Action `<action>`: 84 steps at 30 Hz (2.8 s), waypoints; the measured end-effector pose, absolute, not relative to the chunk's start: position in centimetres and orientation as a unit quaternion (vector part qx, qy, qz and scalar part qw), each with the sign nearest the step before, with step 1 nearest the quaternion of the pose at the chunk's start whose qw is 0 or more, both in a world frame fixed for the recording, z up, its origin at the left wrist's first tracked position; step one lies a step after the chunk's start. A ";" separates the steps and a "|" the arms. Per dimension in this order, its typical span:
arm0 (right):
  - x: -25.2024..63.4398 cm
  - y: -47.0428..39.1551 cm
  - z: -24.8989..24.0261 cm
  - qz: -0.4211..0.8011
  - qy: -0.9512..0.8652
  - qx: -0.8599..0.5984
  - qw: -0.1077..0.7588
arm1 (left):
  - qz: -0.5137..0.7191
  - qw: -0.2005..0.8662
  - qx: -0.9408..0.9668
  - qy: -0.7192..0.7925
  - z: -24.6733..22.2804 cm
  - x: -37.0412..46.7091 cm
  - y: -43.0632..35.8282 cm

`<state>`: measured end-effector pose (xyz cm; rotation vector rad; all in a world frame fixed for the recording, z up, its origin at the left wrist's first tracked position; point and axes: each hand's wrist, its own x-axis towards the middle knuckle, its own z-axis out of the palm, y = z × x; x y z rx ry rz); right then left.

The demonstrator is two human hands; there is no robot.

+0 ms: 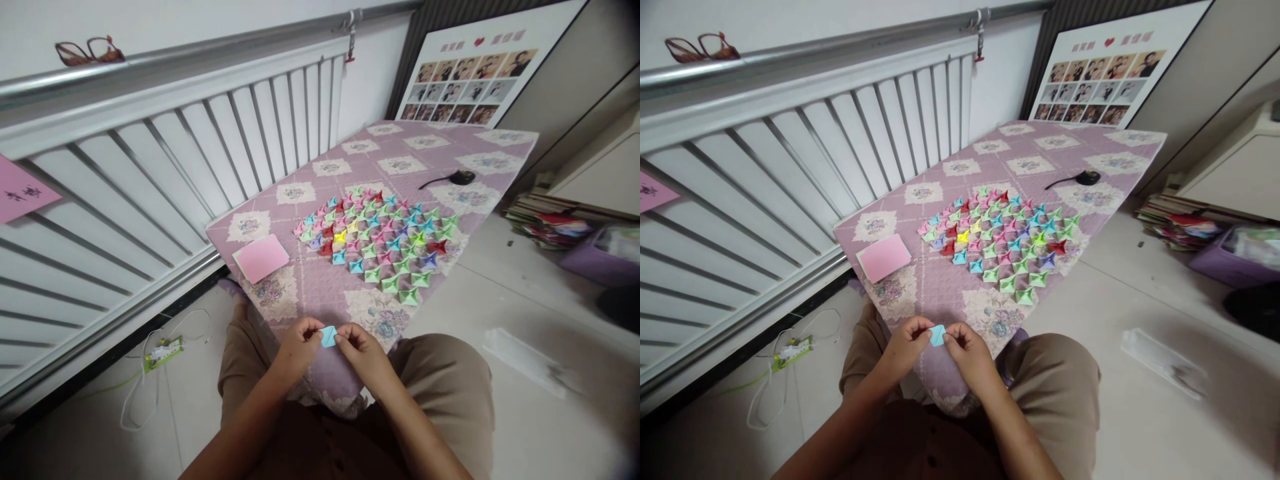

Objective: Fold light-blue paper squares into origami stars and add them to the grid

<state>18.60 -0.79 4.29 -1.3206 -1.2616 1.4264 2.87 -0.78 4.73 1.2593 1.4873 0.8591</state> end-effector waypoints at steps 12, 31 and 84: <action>18.9 -0.6 4.8 0.514 -0.545 -0.515 0.417 | 0.348 0.483 0.558 0.578 5.3 2.6 -1.0; 18.5 -0.6 4.7 0.590 -0.509 -0.470 0.415 | 0.392 0.545 0.483 0.563 5.1 2.1 -0.7; 19.5 -1.2 -1.9 0.144 -0.840 -0.436 0.290 | 0.159 0.264 0.778 0.547 1.0 2.0 -1.1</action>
